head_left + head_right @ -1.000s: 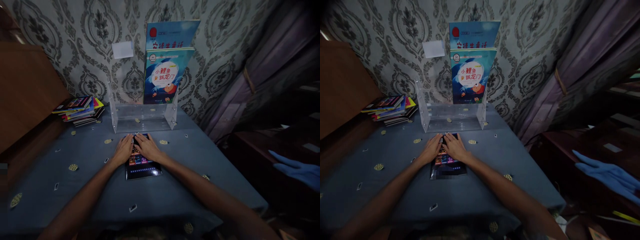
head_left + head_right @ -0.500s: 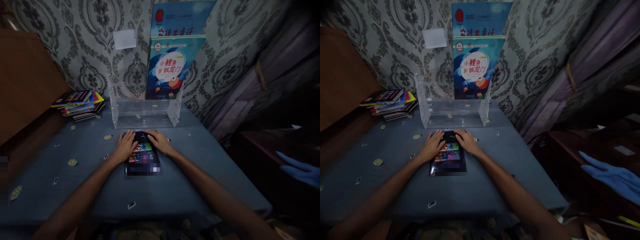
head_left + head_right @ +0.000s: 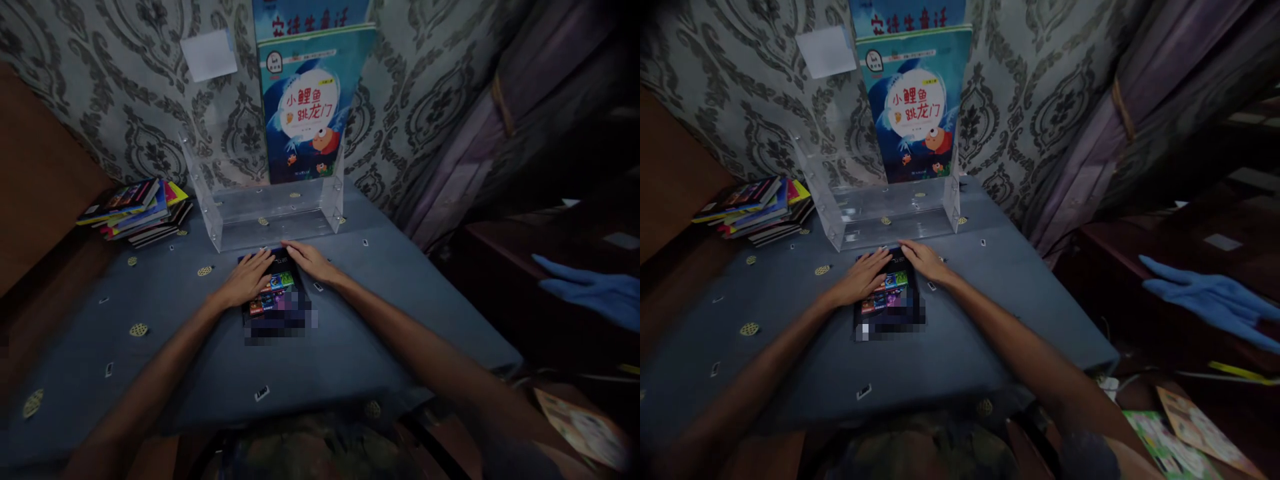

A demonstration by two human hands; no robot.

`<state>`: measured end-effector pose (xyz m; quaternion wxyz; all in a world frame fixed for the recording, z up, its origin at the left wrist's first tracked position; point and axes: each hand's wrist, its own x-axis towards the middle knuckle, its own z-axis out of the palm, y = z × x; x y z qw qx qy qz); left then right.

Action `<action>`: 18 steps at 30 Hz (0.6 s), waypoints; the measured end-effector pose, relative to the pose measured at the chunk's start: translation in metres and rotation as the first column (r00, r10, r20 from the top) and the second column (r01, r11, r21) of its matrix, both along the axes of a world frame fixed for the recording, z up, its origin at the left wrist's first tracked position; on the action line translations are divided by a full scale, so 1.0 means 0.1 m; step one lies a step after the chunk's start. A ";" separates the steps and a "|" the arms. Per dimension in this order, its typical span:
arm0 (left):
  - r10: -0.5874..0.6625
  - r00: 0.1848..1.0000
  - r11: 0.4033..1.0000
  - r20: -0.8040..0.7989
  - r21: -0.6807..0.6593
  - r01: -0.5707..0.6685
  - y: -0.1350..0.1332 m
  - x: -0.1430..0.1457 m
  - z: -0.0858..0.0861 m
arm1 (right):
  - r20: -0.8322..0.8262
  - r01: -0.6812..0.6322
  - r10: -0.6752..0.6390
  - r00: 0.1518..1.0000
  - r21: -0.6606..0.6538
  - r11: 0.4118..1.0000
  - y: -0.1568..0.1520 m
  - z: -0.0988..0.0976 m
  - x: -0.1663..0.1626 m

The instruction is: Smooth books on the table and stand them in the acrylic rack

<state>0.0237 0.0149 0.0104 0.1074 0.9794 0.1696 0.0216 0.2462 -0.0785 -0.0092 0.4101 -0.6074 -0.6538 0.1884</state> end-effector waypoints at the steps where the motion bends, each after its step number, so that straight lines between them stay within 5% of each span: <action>1: -0.022 1.000 1.000 -0.006 -0.002 0.022 -0.02 0.02 0.02 | 0.002 0.002 -0.002 1.000 0.000 1.000 0.00 0.00 0.00; 18: -0.236 0.970 0.969 0.050 -0.057 0.239 -0.46 0.10 0.15 | 0.078 -0.027 0.022 0.997 0.067 0.997 -0.03 -0.02 -0.01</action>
